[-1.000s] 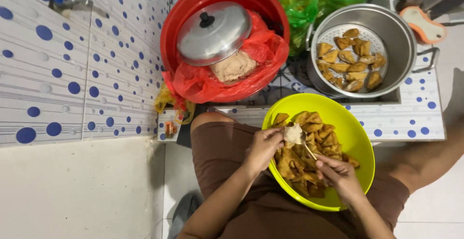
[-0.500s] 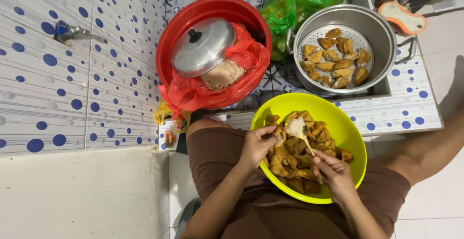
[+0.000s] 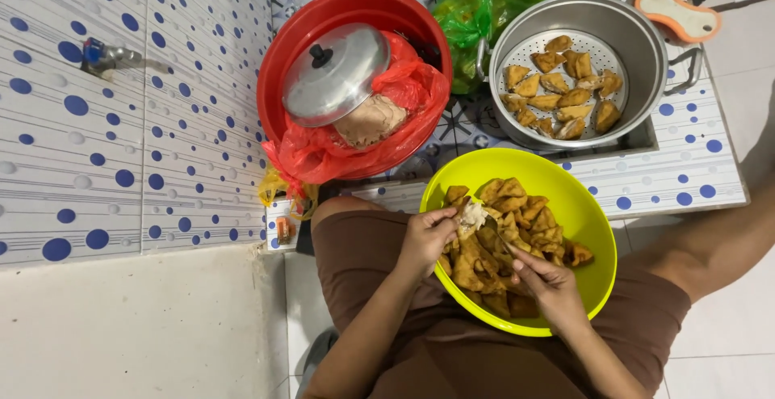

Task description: A person sitting on the floor is stuffing fried tofu pieces with a white paste filling using a small spoon and placing them into a steamer basket.

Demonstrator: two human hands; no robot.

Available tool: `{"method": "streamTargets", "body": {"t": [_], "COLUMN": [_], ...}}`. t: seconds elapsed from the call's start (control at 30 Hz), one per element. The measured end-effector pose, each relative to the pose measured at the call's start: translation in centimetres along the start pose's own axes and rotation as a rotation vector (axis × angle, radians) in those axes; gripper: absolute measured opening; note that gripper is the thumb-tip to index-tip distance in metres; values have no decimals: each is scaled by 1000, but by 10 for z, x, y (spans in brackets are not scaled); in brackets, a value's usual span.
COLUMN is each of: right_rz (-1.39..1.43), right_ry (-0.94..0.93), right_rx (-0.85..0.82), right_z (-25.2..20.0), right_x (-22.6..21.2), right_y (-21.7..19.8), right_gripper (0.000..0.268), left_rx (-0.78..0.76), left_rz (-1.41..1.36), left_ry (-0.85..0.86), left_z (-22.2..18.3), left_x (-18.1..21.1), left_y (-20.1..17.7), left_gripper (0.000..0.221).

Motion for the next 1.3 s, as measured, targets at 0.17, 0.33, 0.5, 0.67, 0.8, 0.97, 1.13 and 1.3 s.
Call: {"method": "streamTargets", "body": {"t": [0.17, 0.33, 0.5, 0.67, 0.8, 0.97, 1.13, 1.3], "right_rz": [-557, -805, -971, -1109, -1152, -1263, -1181, -627], "right_ry": [-425, -701, -782, -870, -850, -876, -772, -397], "right_rx": [95, 201, 265, 215, 168, 258, 336, 203], "right_z": [-8, -14, -33, -44, -52, -54, -56, -58], "right_x": [-12, -12, -30, -42, -47, -51, -81, -100], "right_y": [4, 5, 13, 7, -3, -22, -28, -18], "right_gripper": [44, 59, 50, 55, 67, 64, 55, 35], "left_rx": [30, 11, -7, -6, -77, -66, -23, -65], "left_rz": [-90, -193, -402, -508, -618, -733, -690, -533], "left_ry": [-99, -152, -174, -265, -288, -349, -121, 59], "left_z": [-1, 1, 1, -5, 0, 7, 7, -1], "left_x": [7, 1, -1, 12, 0, -5, 18, 26], "left_y": [3, 1, -4, -2, -6, -7, -2, 11], "left_gripper": [35, 31, 29, 23, 31, 28, 26, 34]}}
Point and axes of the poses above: each hand's wrist, its own z-axis towards the middle knuckle, its own y-axis out of the palm, x = y × z, the point moved 2 cm from there along z, towards the middle knuckle, and after that the axes turned 8 degrees about y, right-handed, at the moved point
